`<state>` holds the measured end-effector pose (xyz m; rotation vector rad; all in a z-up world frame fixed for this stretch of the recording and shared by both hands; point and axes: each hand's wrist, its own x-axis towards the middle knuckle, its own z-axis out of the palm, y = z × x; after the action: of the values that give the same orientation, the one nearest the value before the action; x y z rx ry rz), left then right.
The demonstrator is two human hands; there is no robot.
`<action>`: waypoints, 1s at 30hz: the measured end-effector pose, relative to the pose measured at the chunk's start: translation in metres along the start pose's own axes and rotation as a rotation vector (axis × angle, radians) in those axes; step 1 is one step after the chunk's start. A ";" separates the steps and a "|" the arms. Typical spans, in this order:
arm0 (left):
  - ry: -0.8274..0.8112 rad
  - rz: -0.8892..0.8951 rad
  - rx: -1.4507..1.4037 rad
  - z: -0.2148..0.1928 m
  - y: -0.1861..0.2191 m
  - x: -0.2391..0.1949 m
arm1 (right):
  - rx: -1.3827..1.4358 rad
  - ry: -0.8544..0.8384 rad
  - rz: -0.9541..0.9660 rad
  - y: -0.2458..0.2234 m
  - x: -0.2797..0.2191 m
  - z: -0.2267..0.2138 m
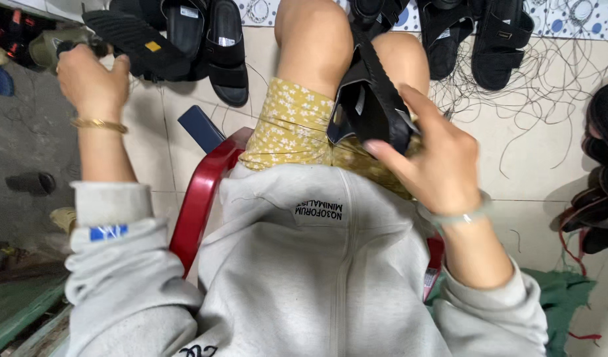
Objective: The person sits on the floor and sews a black slip-on shoe using a needle and thread. They repeatedly push the needle through the shoe's sole and pull the thread to secure the stitching.
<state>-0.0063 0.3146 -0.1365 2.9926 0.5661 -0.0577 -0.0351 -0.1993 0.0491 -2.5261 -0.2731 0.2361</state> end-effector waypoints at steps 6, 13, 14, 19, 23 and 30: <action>0.104 0.428 -0.751 -0.104 0.236 -0.113 | 0.183 -0.023 -0.119 0.031 0.034 0.013; -0.207 0.798 -0.461 -0.024 0.174 -0.098 | -0.012 -0.181 0.048 0.036 -0.001 -0.029; -0.270 0.475 -0.517 -0.028 0.143 -0.077 | -0.112 -0.203 0.030 0.040 -0.011 -0.039; 0.159 0.422 0.051 -0.067 0.144 -0.066 | -0.583 -0.259 -0.132 0.016 -0.040 -0.040; -0.305 0.213 -1.411 -0.076 0.270 -0.119 | -0.754 -0.263 -0.179 0.010 -0.044 -0.031; -0.172 0.984 -0.447 -0.079 0.298 -0.134 | -0.761 -0.282 -0.127 0.003 -0.045 -0.028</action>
<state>-0.0201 -0.0024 -0.0244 2.4568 -0.8086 -0.0932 -0.0715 -0.2277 0.0754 -3.1989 -0.7518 0.5185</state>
